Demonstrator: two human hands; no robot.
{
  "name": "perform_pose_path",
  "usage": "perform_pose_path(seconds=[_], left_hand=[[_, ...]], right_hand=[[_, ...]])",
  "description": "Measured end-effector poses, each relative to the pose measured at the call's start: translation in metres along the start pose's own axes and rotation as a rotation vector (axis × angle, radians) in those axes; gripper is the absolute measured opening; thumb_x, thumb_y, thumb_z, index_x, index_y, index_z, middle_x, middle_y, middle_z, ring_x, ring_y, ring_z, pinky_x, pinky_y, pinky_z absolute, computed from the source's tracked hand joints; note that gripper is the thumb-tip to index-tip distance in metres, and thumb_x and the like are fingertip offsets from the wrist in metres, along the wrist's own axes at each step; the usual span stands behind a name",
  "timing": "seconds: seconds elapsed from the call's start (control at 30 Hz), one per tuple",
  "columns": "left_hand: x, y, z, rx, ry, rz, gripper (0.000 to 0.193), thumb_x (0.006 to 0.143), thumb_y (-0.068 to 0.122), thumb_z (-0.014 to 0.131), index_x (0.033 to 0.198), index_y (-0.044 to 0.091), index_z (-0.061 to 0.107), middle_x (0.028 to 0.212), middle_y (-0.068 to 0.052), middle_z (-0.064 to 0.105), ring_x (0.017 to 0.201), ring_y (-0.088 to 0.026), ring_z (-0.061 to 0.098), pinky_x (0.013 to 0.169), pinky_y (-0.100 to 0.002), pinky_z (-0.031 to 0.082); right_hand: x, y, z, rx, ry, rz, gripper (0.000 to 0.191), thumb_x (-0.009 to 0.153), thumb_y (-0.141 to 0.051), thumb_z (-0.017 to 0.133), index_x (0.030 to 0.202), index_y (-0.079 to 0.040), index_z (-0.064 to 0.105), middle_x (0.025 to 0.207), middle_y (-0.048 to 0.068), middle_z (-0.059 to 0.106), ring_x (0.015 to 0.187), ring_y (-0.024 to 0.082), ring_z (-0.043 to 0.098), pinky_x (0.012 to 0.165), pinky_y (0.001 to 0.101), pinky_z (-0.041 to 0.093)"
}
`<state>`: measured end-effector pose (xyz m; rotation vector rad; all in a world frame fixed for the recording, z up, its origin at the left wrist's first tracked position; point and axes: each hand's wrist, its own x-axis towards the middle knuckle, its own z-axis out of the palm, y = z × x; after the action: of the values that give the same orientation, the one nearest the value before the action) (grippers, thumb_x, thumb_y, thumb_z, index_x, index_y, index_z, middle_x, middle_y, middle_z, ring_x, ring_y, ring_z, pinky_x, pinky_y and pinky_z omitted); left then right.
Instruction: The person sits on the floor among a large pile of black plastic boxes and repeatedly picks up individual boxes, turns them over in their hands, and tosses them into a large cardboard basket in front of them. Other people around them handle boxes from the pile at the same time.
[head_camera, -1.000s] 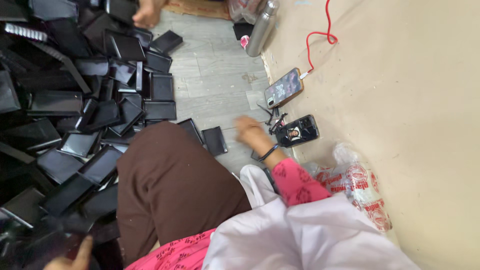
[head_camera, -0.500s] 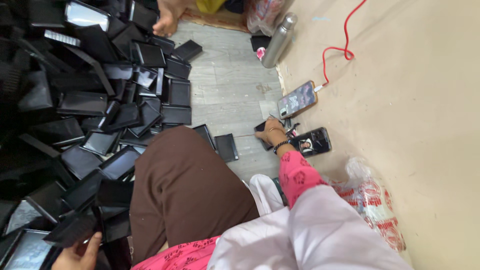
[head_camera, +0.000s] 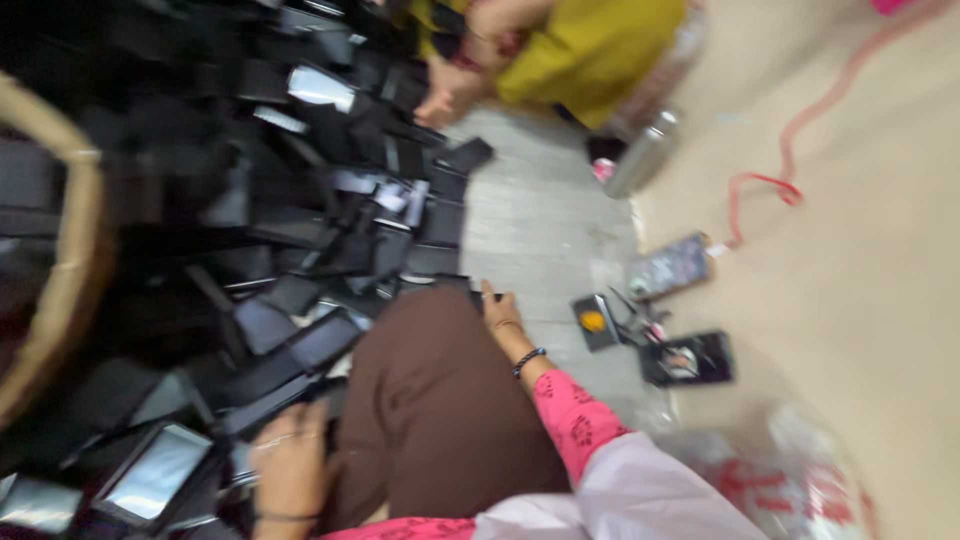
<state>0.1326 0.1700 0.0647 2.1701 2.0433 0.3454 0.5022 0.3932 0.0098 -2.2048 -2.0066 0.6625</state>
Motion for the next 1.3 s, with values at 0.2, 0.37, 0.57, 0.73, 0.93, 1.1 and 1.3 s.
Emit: perform_pose_path(seconds=[0.2,0.37,0.57,0.73,0.93,1.1,1.3], left_hand=[[0.053,0.049,-0.009,0.529,-0.362,0.199,0.056,0.092,0.021,0.055,0.148,0.016,0.049,0.172,-0.007,0.007,0.154,-0.034,0.012,0.117,-0.065,0.017],[0.083,0.028,-0.009,0.353,-0.266,0.076,0.073,0.079,0.029,0.071,0.148,0.034,0.048,0.17,-0.006,0.01,0.154,-0.032,0.01,0.119,-0.065,0.016],[0.109,-0.046,-0.015,0.393,-0.105,-0.528,0.068,0.071,0.061,0.081,0.129,0.028,0.067,0.173,-0.024,0.024,0.162,-0.041,0.015,0.12,-0.07,0.012],[0.101,-0.133,-0.063,0.7,-0.007,-0.719,0.092,0.067,0.075,0.075,0.137,0.016,0.066,0.163,-0.018,0.042,0.152,-0.041,0.036,0.112,-0.068,0.017],[0.024,-0.085,-0.09,0.295,-0.169,-0.628,0.065,0.082,0.062,0.074,0.126,0.014,0.068,0.122,-0.009,0.072,0.107,-0.03,0.072,0.101,-0.052,0.048],[0.011,0.005,-0.036,0.097,-0.157,-0.086,0.075,0.069,0.035,0.077,0.139,0.018,0.056,0.155,-0.006,0.046,0.14,-0.028,0.041,0.113,-0.056,0.03],[0.047,0.016,0.039,0.24,-0.312,0.164,0.064,0.091,0.017,0.048,0.154,0.025,0.041,0.172,-0.008,0.013,0.152,-0.031,0.015,0.115,-0.07,0.014]], right_hand=[[0.066,-0.097,-0.015,0.873,-0.414,-0.541,0.085,0.08,-0.024,0.082,0.15,-0.007,0.036,0.133,0.022,0.058,0.114,0.029,0.061,0.093,0.0436,0.054],[0.116,-0.157,-0.01,0.173,-0.775,-0.338,0.048,0.091,-0.036,0.078,0.113,0.006,0.077,0.105,0.016,0.075,0.088,0.022,0.066,0.074,0.0381,0.055],[0.045,-0.327,0.041,0.824,-1.317,-0.227,0.045,0.094,-0.039,0.072,0.103,0.005,0.074,0.1,0.02,0.074,0.076,0.022,0.069,0.065,0.033,0.057],[-0.044,-0.393,0.002,0.661,-0.523,-0.793,0.089,0.082,-0.033,0.079,0.16,-0.016,0.039,0.14,0.022,0.064,0.121,0.034,0.066,0.098,0.0382,0.054],[-0.047,-0.131,-0.085,0.716,0.093,-0.447,0.038,0.091,-0.019,0.073,0.124,-0.002,0.069,0.118,0.01,0.074,0.101,0.015,0.072,0.087,0.0293,0.058],[-0.069,0.059,-0.03,-0.1,-0.658,0.115,0.039,0.098,-0.038,0.064,0.112,-0.003,0.074,0.103,0.016,0.078,0.092,0.025,0.073,0.081,0.0388,0.057],[-0.055,0.07,0.036,1.32,-0.948,0.471,0.047,0.098,-0.038,0.065,0.119,0.004,0.071,0.108,0.015,0.074,0.086,0.021,0.068,0.078,0.041,0.058]])
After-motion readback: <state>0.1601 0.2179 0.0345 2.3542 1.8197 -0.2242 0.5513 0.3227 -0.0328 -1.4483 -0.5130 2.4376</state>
